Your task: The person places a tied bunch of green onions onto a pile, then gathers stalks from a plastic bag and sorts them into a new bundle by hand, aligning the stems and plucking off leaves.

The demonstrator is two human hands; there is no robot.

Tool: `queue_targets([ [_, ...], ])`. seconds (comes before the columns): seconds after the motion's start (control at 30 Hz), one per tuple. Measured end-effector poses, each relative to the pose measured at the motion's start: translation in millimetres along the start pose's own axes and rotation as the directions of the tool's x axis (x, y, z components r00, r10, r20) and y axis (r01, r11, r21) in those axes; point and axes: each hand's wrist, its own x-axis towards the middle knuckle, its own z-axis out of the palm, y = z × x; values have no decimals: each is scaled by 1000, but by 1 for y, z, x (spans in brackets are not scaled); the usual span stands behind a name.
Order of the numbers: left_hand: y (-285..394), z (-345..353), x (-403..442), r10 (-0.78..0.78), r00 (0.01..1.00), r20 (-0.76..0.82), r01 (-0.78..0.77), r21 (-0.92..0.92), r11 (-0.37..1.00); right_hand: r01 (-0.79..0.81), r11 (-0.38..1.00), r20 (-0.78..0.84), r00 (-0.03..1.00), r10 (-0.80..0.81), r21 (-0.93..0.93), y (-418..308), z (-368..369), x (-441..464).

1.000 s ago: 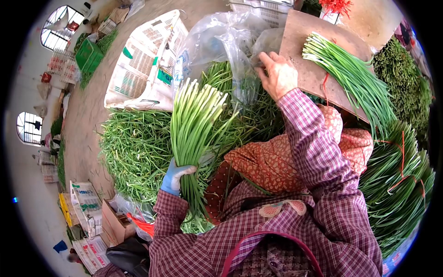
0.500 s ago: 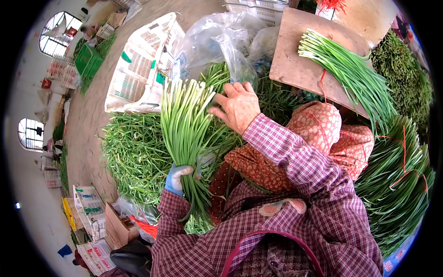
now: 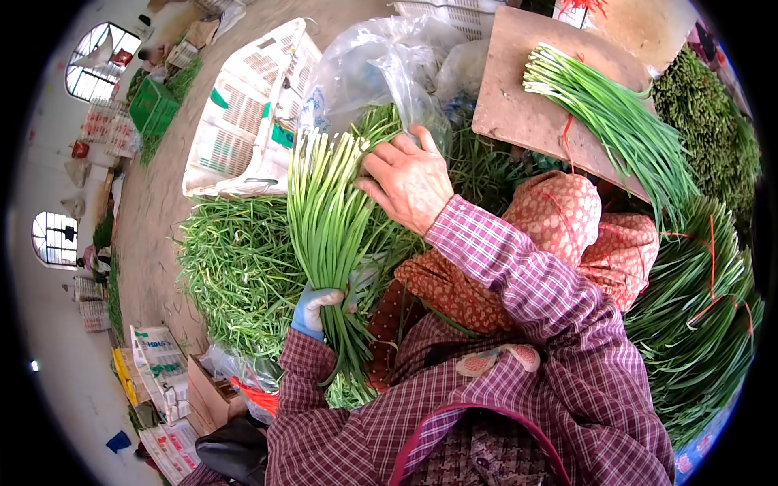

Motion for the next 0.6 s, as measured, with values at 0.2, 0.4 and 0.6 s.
queue_targets([
  [0.2,0,2,1,-7,997,76,11,-50,999,-103,995,26,994,103,6,0,1,2],
  [0.4,0,4,0,21,998,62,-18,-40,999,-219,973,252,940,229,-67,0,-3,8],
  [0.6,3,-1,2,3,997,79,0,-42,999,-297,953,226,934,278,55,1,-2,14],
])
